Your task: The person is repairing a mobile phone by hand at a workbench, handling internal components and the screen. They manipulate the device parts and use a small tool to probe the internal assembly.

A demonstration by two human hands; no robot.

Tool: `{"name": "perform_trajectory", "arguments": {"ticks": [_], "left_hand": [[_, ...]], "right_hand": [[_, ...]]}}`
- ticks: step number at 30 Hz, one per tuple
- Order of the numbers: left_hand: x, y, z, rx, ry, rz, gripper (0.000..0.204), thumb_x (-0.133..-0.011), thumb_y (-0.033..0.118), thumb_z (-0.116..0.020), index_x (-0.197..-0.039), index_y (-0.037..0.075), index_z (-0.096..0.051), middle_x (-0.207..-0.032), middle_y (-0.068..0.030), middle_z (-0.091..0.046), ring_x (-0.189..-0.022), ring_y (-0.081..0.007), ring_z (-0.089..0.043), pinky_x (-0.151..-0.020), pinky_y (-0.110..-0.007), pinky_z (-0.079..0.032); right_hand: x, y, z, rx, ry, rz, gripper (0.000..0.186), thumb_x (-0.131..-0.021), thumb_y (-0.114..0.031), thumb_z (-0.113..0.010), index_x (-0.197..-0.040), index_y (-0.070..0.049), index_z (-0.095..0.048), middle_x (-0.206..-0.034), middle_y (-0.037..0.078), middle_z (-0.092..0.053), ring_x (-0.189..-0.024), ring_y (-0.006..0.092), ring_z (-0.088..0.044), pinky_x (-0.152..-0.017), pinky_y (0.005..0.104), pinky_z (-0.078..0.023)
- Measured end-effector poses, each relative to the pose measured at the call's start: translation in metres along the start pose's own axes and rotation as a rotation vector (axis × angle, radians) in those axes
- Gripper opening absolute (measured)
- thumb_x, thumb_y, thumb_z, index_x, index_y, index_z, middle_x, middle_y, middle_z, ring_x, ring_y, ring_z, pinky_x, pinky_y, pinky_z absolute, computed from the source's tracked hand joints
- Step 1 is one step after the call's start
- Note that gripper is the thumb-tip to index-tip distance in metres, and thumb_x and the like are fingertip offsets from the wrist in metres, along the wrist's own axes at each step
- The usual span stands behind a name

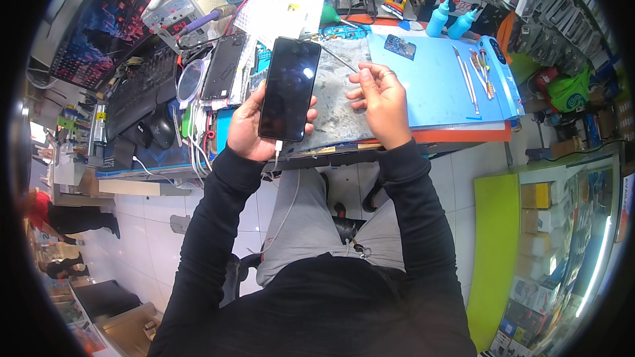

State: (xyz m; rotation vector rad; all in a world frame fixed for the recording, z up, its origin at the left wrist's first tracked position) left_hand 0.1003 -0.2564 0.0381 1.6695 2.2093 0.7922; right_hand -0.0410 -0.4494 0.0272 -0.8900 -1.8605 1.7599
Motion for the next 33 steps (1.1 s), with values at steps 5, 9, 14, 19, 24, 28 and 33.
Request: {"name": "perform_trajectory", "arguments": {"ticks": [5,9,14,19,24,28,33], "left_hand": [[0.000,-0.005,0.019,0.036,-0.112,0.011,0.067,-0.112,0.050,-0.027,-0.153,-0.002,-0.041,-0.138,-0.0283,-0.058,-0.118,-0.0381,-0.066,-0.099,-0.051,-0.057],[-0.006,-0.013,0.025,-0.015,-0.071,0.035,0.071,-0.109,0.056,-0.035,-0.152,0.000,-0.042,-0.139,-0.0284,-0.059,-0.120,-0.0393,-0.066,-0.100,-0.052,-0.057],[-0.009,-0.023,0.023,0.006,-0.098,-0.017,0.063,-0.108,0.053,-0.046,-0.141,0.000,-0.052,-0.127,-0.0230,-0.066,-0.114,-0.0364,-0.069,-0.092,-0.049,-0.060],[-0.013,-0.029,0.033,0.034,-0.114,-0.078,0.060,-0.108,0.054,-0.044,-0.133,0.000,-0.054,-0.114,-0.0208,-0.068,-0.103,-0.0352,-0.072,-0.085,-0.047,-0.062],[-0.017,-0.031,0.031,0.063,-0.112,-0.112,0.066,-0.109,0.059,-0.033,-0.125,0.000,-0.057,-0.107,-0.0201,-0.069,-0.094,-0.0327,-0.072,-0.083,-0.047,-0.061],[-0.024,-0.034,0.033,0.112,-0.112,-0.104,0.062,-0.111,0.055,-0.029,-0.124,0.001,-0.056,-0.102,-0.0179,-0.067,-0.089,-0.0322,-0.072,-0.077,-0.047,-0.061],[-0.037,-0.039,0.033,0.127,-0.150,-0.133,0.058,-0.111,0.053,-0.032,-0.126,0.003,-0.055,-0.100,-0.0156,-0.066,-0.086,-0.0305,-0.073,-0.071,-0.044,-0.062]], "right_hand": [[-0.002,0.006,0.007,-0.200,-0.046,-0.026,0.034,-0.109,-0.024,-0.056,-0.129,0.004,-0.055,-0.107,0.014,-0.067,-0.081,0.0176,-0.071,-0.070,0.0300,-0.060],[-0.001,0.005,0.013,-0.149,0.004,-0.002,0.033,-0.108,-0.021,-0.056,-0.131,0.003,-0.054,-0.108,0.015,-0.066,-0.083,0.0188,-0.071,-0.073,0.0319,-0.060],[-0.001,0.010,0.027,-0.088,-0.024,0.013,0.034,-0.108,-0.020,-0.057,-0.133,0.003,-0.053,-0.109,0.015,-0.066,-0.086,0.0183,-0.070,-0.075,0.0316,-0.058],[-0.006,0.013,0.028,-0.063,-0.007,0.038,0.034,-0.108,-0.017,-0.058,-0.134,0.004,-0.052,-0.107,0.013,-0.067,-0.085,0.0182,-0.069,-0.077,0.0306,-0.058],[-0.009,0.014,0.033,-0.043,0.004,0.017,0.033,-0.108,-0.015,-0.057,-0.134,0.004,-0.053,-0.106,0.011,-0.067,-0.088,0.0178,-0.068,-0.080,0.0305,-0.057],[-0.006,0.011,0.031,-0.015,-0.004,0.036,0.032,-0.107,-0.014,-0.057,-0.134,0.003,-0.053,-0.105,0.010,-0.066,-0.088,0.0167,-0.065,-0.083,0.0301,-0.055],[-0.016,0.011,0.045,-0.044,0.030,0.029,0.033,-0.107,-0.014,-0.058,-0.136,0.001,-0.053,-0.105,0.007,-0.065,-0.090,0.0155,-0.063,-0.084,0.0286,-0.054]]}}
Point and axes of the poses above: each hand's wrist, its own x-axis away from the middle knuckle, its own z-axis out of the back of the hand, y = z × x, the point moved 2 cm from there along -x, towards the middle knuckle
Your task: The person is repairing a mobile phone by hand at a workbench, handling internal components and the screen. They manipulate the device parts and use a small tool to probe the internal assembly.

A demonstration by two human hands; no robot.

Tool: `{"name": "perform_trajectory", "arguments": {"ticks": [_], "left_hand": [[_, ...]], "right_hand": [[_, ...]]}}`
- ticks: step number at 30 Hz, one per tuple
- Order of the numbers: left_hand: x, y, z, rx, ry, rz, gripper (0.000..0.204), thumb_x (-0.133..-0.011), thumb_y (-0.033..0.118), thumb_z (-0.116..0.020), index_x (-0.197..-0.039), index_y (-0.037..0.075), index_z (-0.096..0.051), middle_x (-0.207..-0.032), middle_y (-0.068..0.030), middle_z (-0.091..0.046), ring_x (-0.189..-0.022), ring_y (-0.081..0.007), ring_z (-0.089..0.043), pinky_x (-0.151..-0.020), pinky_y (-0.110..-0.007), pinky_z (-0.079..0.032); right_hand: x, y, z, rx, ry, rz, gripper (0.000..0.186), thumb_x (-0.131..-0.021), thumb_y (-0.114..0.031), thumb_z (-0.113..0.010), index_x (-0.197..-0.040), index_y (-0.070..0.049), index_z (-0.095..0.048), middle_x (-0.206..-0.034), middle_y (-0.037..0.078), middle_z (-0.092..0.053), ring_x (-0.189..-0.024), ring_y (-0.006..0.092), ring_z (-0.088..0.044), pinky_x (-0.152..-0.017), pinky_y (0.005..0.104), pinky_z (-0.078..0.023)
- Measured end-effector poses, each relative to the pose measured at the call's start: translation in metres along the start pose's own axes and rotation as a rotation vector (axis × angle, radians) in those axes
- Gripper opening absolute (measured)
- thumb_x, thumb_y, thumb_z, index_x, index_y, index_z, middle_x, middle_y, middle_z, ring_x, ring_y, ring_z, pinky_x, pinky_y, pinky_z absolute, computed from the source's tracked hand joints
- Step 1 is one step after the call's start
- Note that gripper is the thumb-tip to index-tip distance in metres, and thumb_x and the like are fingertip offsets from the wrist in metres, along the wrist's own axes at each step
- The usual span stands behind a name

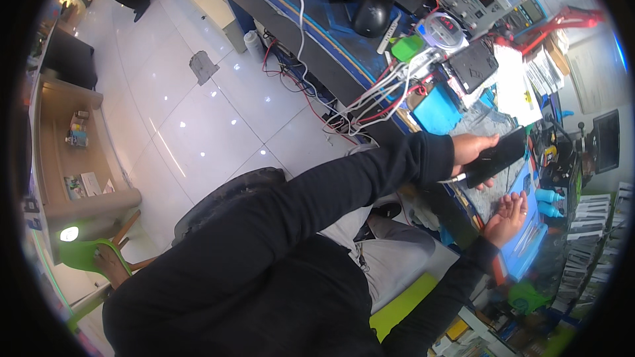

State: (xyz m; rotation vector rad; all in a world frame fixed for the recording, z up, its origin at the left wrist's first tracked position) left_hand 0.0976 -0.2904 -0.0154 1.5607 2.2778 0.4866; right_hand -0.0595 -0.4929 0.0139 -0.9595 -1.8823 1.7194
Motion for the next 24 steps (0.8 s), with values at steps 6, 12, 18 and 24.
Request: {"name": "perform_trajectory", "arguments": {"ticks": [6,12,18,24], "left_hand": [[-0.002,-0.003,0.002,0.029,-0.019,0.009,0.056,-0.110,0.053,-0.036,-0.129,0.004,-0.054,-0.103,-0.0142,-0.065,-0.083,-0.0313,-0.073,-0.066,-0.043,-0.062],[-0.006,-0.010,0.002,0.090,-0.016,-0.023,0.057,-0.109,0.055,-0.037,-0.125,0.003,-0.056,-0.102,-0.0166,-0.068,-0.082,-0.0334,-0.074,-0.064,-0.045,-0.063],[0.006,0.003,0.014,0.098,-0.105,-0.045,0.071,-0.104,0.066,-0.041,-0.128,0.001,-0.059,-0.108,-0.0178,-0.070,-0.092,-0.0321,-0.075,-0.077,-0.045,-0.063],[0.029,0.027,-0.010,-0.006,-0.045,-0.011,0.077,-0.105,0.065,-0.039,-0.145,0.000,-0.051,-0.130,-0.0233,-0.066,-0.110,-0.0334,-0.071,-0.092,-0.047,-0.060]], "right_hand": [[-0.008,0.004,0.010,0.014,0.009,-0.008,0.035,-0.105,-0.015,-0.061,-0.136,0.000,-0.055,-0.113,0.007,-0.061,-0.099,0.0173,-0.059,-0.090,0.0314,-0.050],[-0.001,-0.001,0.011,0.016,0.069,-0.022,0.036,-0.104,-0.014,-0.062,-0.136,-0.001,-0.056,-0.110,0.006,-0.062,-0.097,0.0165,-0.060,-0.089,0.0312,-0.051],[0.003,0.009,-0.005,-0.060,0.009,0.014,0.035,-0.105,-0.016,-0.061,-0.137,-0.002,-0.056,-0.106,0.007,-0.066,-0.091,0.0171,-0.065,-0.082,0.0305,-0.052],[0.010,0.003,-0.017,-0.230,-0.015,0.029,0.030,-0.104,-0.011,-0.061,-0.130,0.003,-0.056,-0.102,0.013,-0.068,-0.083,0.0205,-0.069,-0.078,0.0365,-0.059]]}}
Point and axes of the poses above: each hand's wrist, its own x-axis away from the middle knuckle, its own z-axis out of the back of the hand, y = z × x, the point moved 2 cm from there along -x, towards the middle knuckle
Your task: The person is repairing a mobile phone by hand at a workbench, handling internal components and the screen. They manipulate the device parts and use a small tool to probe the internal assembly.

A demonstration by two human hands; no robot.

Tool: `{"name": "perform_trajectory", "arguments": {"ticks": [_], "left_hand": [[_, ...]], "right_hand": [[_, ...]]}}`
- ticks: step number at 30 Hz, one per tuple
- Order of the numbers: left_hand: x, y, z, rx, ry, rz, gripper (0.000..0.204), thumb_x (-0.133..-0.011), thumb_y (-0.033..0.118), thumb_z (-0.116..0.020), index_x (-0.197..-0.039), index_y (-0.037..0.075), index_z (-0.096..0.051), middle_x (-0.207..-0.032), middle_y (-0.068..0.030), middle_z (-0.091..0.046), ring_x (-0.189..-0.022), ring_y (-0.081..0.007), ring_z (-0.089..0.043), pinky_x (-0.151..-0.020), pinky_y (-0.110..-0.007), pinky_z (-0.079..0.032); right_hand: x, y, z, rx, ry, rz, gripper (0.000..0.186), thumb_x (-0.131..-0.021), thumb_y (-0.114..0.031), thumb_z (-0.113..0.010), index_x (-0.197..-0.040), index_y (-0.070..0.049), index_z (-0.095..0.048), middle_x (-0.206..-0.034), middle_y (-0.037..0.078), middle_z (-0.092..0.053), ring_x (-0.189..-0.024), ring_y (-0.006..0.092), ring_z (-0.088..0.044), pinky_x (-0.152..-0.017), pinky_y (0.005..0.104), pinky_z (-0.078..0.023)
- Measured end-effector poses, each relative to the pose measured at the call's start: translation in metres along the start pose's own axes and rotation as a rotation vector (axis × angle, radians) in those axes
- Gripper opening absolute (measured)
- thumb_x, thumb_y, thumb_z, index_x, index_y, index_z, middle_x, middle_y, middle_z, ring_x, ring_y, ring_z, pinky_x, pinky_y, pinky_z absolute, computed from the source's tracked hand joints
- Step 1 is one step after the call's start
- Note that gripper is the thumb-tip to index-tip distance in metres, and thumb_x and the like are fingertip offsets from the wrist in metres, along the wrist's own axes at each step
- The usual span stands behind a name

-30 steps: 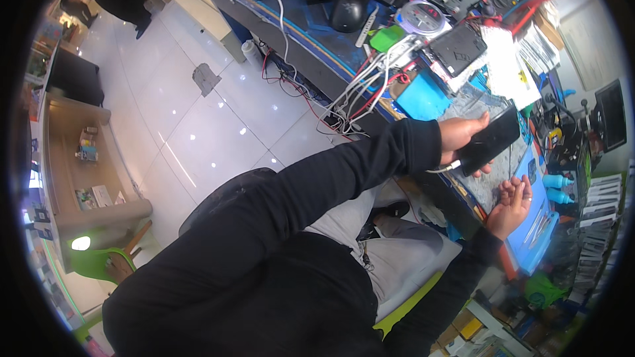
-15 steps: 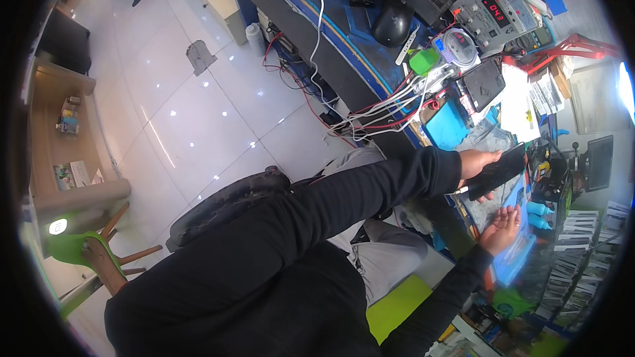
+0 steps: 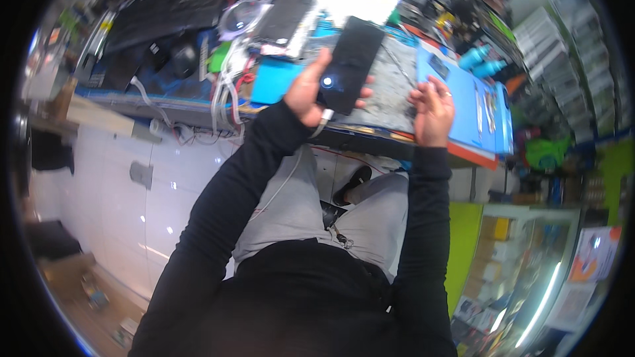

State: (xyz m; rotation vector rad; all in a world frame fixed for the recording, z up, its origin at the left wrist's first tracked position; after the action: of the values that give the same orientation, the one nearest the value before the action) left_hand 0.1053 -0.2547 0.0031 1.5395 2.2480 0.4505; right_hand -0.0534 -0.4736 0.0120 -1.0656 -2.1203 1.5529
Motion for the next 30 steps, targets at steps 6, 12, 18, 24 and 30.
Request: {"name": "perform_trajectory", "arguments": {"ticks": [6,12,18,24,30], "left_hand": [[0.008,0.005,-0.010,-0.010,0.091,0.005,0.074,-0.108,0.060,-0.034,-0.148,-0.001,-0.047,-0.136,-0.0264,-0.061,-0.110,-0.0351,-0.069,-0.092,-0.047,-0.059],[0.007,0.004,-0.013,-0.059,0.112,-0.001,0.073,-0.109,0.058,-0.033,-0.150,-0.002,-0.045,-0.137,-0.0282,-0.059,-0.109,-0.0356,-0.067,-0.091,-0.048,-0.058],[0.006,0.003,-0.015,-0.051,0.123,0.006,0.073,-0.108,0.059,-0.036,-0.150,0.000,-0.045,-0.138,-0.0276,-0.059,-0.109,-0.0352,-0.066,-0.091,-0.047,-0.057],[0.007,0.003,-0.014,-0.101,0.112,0.015,0.071,-0.108,0.058,-0.036,-0.152,0.003,-0.045,-0.137,-0.0265,-0.059,-0.109,-0.0346,-0.066,-0.092,-0.047,-0.056],[0.007,0.003,-0.015,-0.096,0.130,0.041,0.070,-0.109,0.057,-0.032,-0.152,0.003,-0.044,-0.138,-0.0256,-0.059,-0.110,-0.0352,-0.065,-0.093,-0.047,-0.056]], "right_hand": [[0.009,-0.002,-0.007,-0.102,-0.025,-0.013,0.027,-0.105,-0.013,-0.060,-0.126,0.003,-0.056,-0.102,0.014,-0.068,-0.082,0.0220,-0.071,-0.077,0.0376,-0.060],[0.012,-0.004,-0.005,-0.120,-0.044,-0.033,0.026,-0.105,-0.011,-0.059,-0.126,0.004,-0.056,-0.101,0.014,-0.069,-0.082,0.0218,-0.071,-0.077,0.0377,-0.061],[0.012,-0.006,-0.005,-0.128,-0.046,-0.031,0.026,-0.105,-0.011,-0.059,-0.125,0.005,-0.056,-0.101,0.015,-0.069,-0.081,0.0216,-0.071,-0.075,0.0372,-0.061],[0.012,-0.004,-0.006,-0.140,-0.060,-0.016,0.025,-0.106,-0.011,-0.058,-0.125,0.005,-0.056,-0.100,0.015,-0.068,-0.081,0.0213,-0.071,-0.075,0.0371,-0.062],[0.013,-0.004,-0.004,-0.149,-0.062,-0.014,0.024,-0.105,-0.010,-0.058,-0.125,0.004,-0.056,-0.100,0.015,-0.068,-0.081,0.0216,-0.071,-0.075,0.0372,-0.061]]}}
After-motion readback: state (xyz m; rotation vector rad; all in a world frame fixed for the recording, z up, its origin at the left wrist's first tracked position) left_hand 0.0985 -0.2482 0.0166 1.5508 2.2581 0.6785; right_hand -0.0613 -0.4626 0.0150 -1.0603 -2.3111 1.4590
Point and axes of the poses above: each hand's wrist, its own x-axis away from the middle knuckle, its own z-axis out of the back of the hand, y = z × x, the point moved 2 cm from there along -x, towards the middle knuckle
